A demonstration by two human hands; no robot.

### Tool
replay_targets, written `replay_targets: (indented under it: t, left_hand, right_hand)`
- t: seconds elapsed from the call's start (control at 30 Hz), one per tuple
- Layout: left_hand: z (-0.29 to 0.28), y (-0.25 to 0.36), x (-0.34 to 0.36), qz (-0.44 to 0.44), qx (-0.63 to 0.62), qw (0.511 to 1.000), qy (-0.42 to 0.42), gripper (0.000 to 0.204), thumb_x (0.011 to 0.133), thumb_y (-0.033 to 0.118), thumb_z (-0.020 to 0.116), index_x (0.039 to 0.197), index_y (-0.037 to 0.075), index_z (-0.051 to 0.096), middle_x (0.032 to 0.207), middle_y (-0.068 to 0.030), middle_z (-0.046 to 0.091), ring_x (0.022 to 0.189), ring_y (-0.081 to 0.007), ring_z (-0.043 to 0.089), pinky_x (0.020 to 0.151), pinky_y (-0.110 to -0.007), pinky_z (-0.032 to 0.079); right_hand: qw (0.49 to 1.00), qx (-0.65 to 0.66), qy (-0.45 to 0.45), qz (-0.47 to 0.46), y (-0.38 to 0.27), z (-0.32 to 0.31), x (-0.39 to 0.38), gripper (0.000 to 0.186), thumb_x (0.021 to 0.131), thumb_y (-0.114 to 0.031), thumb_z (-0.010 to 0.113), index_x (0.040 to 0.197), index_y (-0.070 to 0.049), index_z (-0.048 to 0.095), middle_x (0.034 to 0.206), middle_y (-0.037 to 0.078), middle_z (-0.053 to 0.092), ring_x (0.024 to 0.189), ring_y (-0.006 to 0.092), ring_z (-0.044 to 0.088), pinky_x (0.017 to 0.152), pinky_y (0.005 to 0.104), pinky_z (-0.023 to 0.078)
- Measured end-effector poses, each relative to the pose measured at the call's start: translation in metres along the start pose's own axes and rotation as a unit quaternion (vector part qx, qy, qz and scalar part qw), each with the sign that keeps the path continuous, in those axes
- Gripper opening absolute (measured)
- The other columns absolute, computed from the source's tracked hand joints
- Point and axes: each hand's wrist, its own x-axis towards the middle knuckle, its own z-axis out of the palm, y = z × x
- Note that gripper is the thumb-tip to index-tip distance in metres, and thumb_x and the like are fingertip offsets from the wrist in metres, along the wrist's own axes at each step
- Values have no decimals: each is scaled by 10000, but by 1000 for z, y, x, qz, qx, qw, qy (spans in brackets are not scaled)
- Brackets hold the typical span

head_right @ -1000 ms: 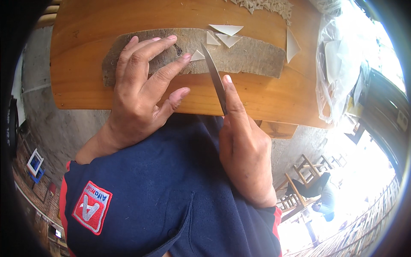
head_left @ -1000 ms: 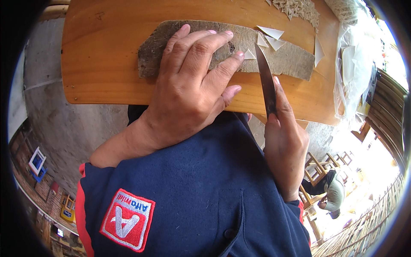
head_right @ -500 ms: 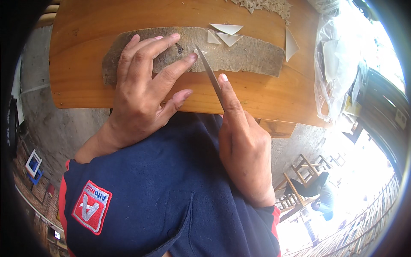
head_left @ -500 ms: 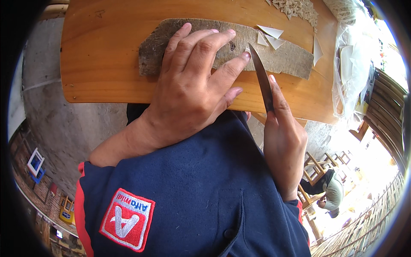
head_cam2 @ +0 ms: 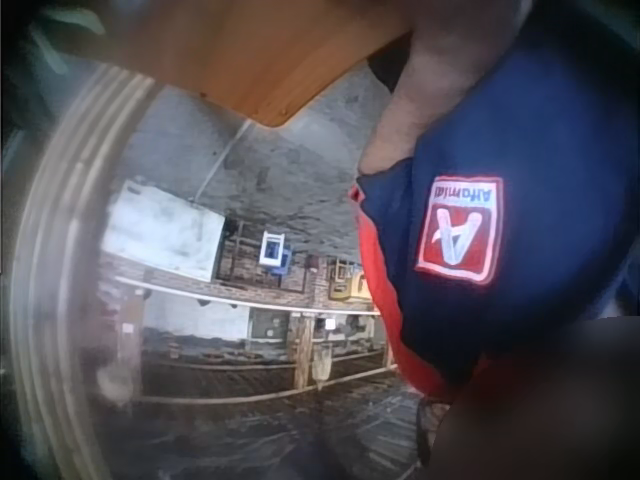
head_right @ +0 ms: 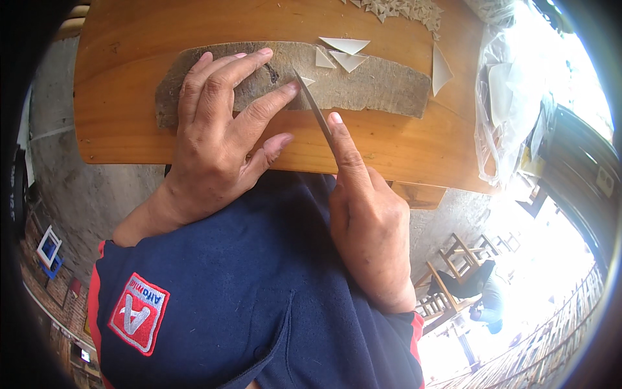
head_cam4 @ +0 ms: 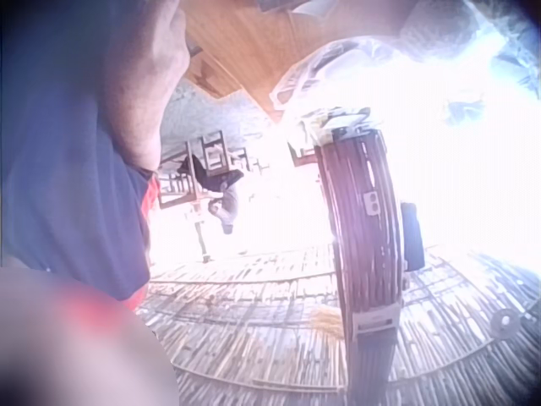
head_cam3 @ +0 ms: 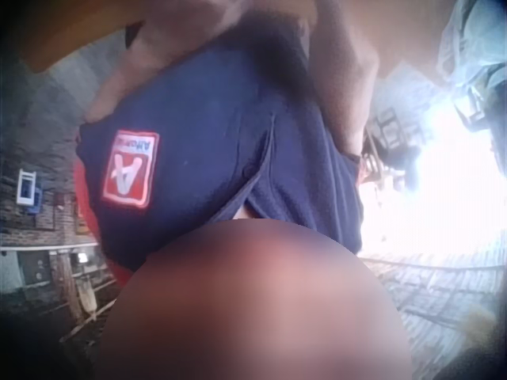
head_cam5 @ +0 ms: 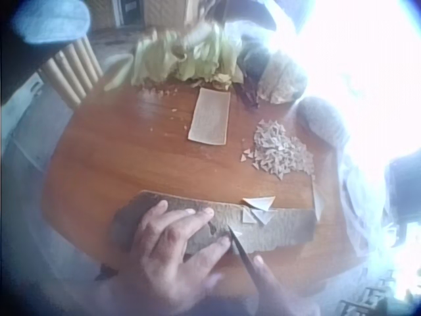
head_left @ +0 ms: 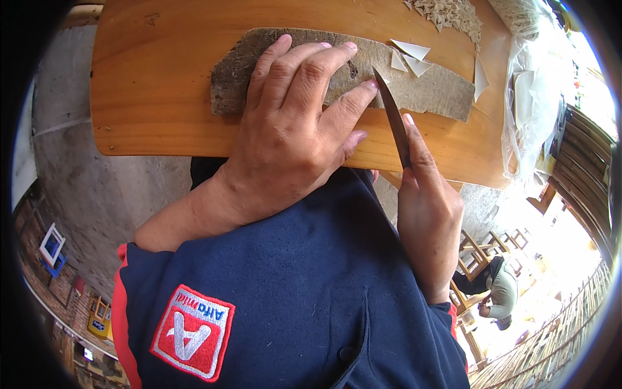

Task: The person uses a knife to cut small triangular pieces from a flat, light-colored material on a wooden table. They repeatedly position the material, slice off triangles, and move the cut pieces aside. The process continues throughout the clip with consistent hand movements and tool use.

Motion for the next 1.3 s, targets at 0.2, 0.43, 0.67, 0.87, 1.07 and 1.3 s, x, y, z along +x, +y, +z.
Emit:
replay_targets:
  t: [0.2,0.43,0.67,0.87,1.07,1.3]
  left_hand:
    - [0,-1,0,-2,-1,1000,1,563,770,224,867,1301,91,733,1463,-177,563,1313,-349,541,1164,-580,404]
    - [1,-1,0,-4,-6,1000,5,544,769,219,868,1281,91,736,1463,-176,568,1316,-351,541,1164,-574,400]
    - [1,1,1,-9,0,1000,3,527,774,210,864,1273,100,739,1465,-169,573,1328,-354,534,1166,-570,397]
    - [-1,0,0,-3,4,1000,0,525,808,221,844,1308,107,730,1467,-167,574,1335,-350,533,1178,-564,392]
    - [2,-2,-3,-4,5,1000,3,499,854,229,819,1331,120,723,1468,-151,580,1328,-344,546,1182,-560,392]
    - [2,-1,-2,0,14,1000,4,505,858,235,814,1342,126,717,1473,-144,576,1325,-339,547,1187,-553,385]
  right_hand:
    - [1000,-13,4,-25,8,-1,1,766,883,105,658,1588,-163,522,785,162,662,682,308,701,677,456,560]
    - [998,-38,-4,-41,13,-2,3,773,874,99,680,1588,-150,519,760,132,646,639,288,677,641,450,555]
    - [996,-80,-23,-39,7,0,5,803,862,121,639,1611,-122,476,743,126,628,616,279,673,601,438,560]
    - [999,35,-5,32,8,-2,0,685,923,140,561,1558,-117,558,919,157,724,724,217,693,710,361,567]
    - [995,83,4,52,15,-5,-7,632,962,130,537,1538,-124,597,847,99,668,683,123,591,689,294,527]
    - [997,73,-17,29,16,-9,-5,602,969,134,547,1522,-97,604,987,149,750,686,147,622,707,309,542]
